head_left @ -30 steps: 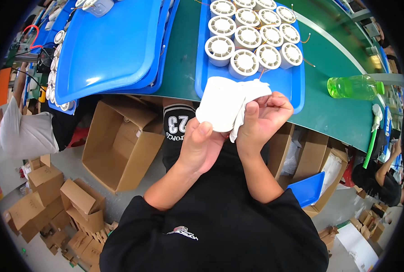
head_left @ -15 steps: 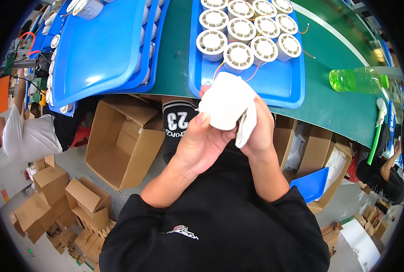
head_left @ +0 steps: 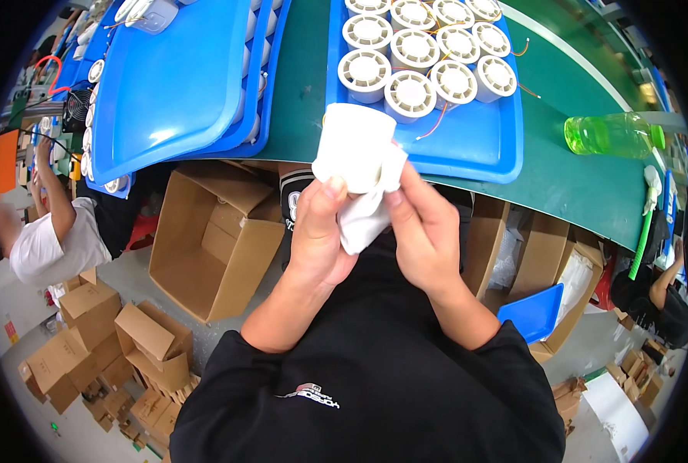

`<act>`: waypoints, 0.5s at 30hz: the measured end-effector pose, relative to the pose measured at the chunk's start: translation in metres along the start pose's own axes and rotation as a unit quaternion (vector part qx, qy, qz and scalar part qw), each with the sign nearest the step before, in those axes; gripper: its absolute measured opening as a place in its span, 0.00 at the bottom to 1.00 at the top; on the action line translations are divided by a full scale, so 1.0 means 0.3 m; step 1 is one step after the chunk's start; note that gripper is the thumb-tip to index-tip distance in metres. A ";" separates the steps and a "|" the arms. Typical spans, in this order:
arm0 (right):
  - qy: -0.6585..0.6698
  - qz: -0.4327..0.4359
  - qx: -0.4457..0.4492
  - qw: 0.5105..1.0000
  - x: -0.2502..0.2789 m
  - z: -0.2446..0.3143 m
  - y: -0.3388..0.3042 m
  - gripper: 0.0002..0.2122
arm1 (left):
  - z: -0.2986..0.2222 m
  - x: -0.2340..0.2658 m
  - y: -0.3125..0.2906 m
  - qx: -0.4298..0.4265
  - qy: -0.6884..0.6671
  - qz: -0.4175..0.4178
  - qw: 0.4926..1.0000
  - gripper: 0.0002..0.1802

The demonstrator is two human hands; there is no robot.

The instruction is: Cleaning white cylindrical electronic components with a cloth and liquid cleaning solution at an assembly line station.

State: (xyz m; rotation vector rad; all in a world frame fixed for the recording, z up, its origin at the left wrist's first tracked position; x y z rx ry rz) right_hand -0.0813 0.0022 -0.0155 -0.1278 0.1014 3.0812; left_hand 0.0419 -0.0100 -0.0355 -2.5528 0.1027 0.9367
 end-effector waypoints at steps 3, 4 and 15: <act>0.143 -0.072 -0.097 0.982 0.005 -0.024 0.034 0.16 | 0.020 -0.016 -0.022 0.003 -0.078 0.009 0.997 0.31; 0.217 -0.095 -0.135 0.962 0.006 -0.037 0.047 0.16 | 0.023 -0.015 -0.024 0.005 -0.079 0.011 0.997 0.31; 0.353 0.127 -0.236 0.896 0.149 0.006 0.083 0.23 | -0.024 0.009 -0.049 0.143 0.112 0.123 0.976 0.25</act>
Point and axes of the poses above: each hand's wrist, its own y-axis towards the middle knuckle, its own x-axis out of the back of the hand, z = x × y, the point moved 3 cm from there along y, towards the middle knuckle, and after that the axes turned 4 degrees about -z, right-handed, at the moved point
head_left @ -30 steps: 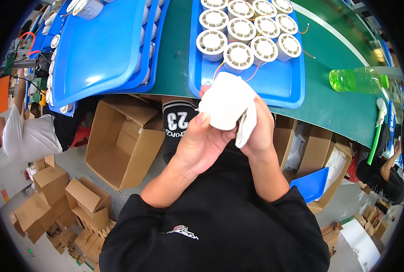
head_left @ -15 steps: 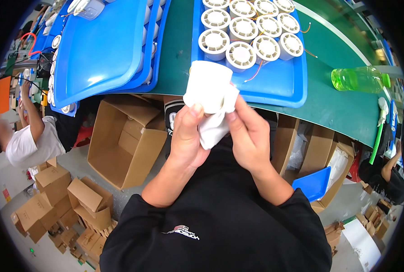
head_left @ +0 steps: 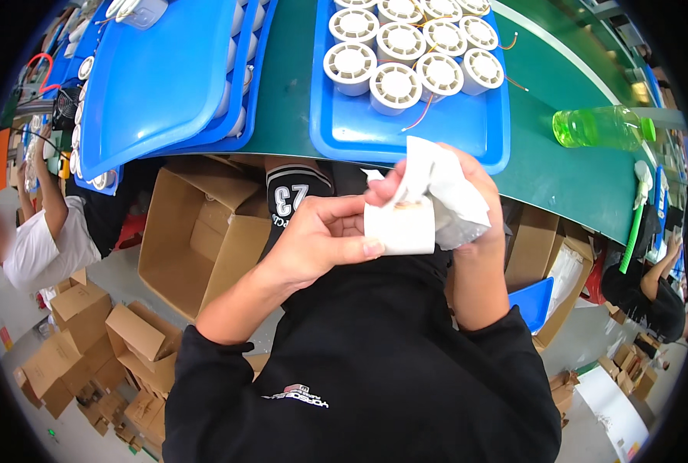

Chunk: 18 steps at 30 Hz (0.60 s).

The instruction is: Cleaning white cylindrical electronic components with a cloth and liquid cleaning solution at an assembly line station.

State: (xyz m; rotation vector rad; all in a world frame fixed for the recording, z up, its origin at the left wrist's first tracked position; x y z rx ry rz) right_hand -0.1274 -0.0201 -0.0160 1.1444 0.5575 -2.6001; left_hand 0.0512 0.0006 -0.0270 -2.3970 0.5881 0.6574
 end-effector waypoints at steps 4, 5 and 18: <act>0.095 0.092 0.134 0.982 0.041 0.070 -0.082 0.16 | -0.044 0.022 -0.011 -0.244 0.358 -0.041 0.900 0.31; 0.110 0.131 0.179 0.969 0.052 0.105 -0.104 0.15 | -0.081 0.009 -0.028 -0.346 0.474 -0.096 0.804 0.32; -0.011 -0.131 0.325 0.937 0.108 0.111 -0.170 0.11 | -0.167 -0.052 -0.139 -0.659 0.627 0.033 0.413 0.14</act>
Point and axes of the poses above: each hand's wrist, its own y-axis towards the middle knuckle, its own x-axis out of the back of the hand, z = x × y, the point moved 3 cm from there along y, towards the middle knuckle, and after that the axes turned 4 degrees about -z, right-handed, at the moved point
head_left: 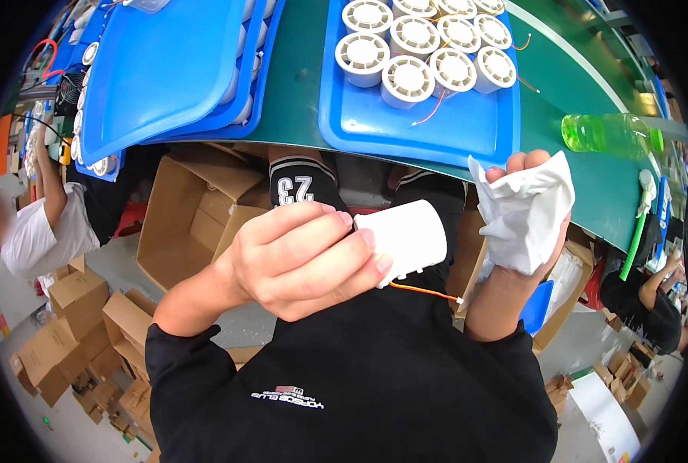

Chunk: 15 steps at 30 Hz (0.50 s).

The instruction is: Cleaning white cylindrical electronic components with a cloth and liquid cleaning solution at an assembly line station.

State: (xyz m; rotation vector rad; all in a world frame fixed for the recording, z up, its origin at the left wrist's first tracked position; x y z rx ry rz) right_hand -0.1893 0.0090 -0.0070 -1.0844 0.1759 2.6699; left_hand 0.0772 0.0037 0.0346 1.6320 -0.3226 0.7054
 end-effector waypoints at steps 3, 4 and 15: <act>-0.174 0.110 0.139 0.969 -0.086 -0.009 -0.027 0.06 | -0.004 0.003 0.011 -0.012 0.004 0.013 1.000 0.12; -0.215 0.162 0.188 0.944 -0.135 -0.017 -0.043 0.06 | -0.005 -0.001 0.012 -0.012 0.000 0.013 1.000 0.12; -0.370 0.349 -0.037 0.860 -0.223 -0.088 -0.063 0.13 | -0.029 -0.006 -0.017 -0.035 0.019 0.035 0.999 0.14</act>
Point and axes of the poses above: each hand's wrist, its own y-axis towards the middle knuckle, its own x-axis out of the back of the hand, z = x × y, the point moved 3 cm from there along y, towards the middle knuckle, and after that the axes turned 4 degrees about -z, right-handed, at the moved point
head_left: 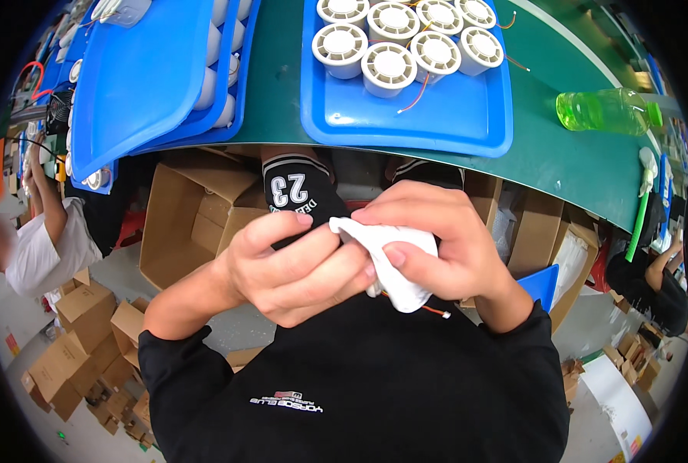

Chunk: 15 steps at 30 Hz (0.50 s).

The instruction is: Cleaning white cylindrical electronic components with a cloth and liquid cleaning solution at an assembly line station.

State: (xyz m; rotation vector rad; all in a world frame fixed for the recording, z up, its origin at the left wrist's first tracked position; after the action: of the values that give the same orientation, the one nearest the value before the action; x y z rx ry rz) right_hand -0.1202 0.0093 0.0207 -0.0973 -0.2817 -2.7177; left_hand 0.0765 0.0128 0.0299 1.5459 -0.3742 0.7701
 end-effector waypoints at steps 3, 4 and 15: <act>0.119 0.039 -0.105 0.987 -0.001 -0.052 -0.015 0.10 | -0.014 -0.006 -0.002 0.008 -0.025 0.001 1.000 0.14; 0.181 0.062 -0.171 0.966 -0.006 -0.069 -0.022 0.10 | -0.012 -0.009 0.001 0.029 -0.039 0.007 0.999 0.14; 0.231 -0.181 -0.257 0.921 -0.057 -0.136 -0.084 0.27 | 0.034 -0.077 -0.019 0.298 -0.061 -0.058 0.951 0.34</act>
State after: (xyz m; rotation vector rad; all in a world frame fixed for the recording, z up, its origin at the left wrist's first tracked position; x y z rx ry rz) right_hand -0.1158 0.0299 -0.0256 0.4913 0.6107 -2.9926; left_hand 0.0660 -0.0011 0.0107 2.1699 -0.1375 0.7332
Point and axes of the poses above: each hand's wrist, its own y-axis towards the middle knuckle, its own x-axis out of the back of the hand, z = x × y, the point moved 3 cm from there along y, towards the middle knuckle, and after that the axes turned 4 degrees about -z, right-handed, at the moved point
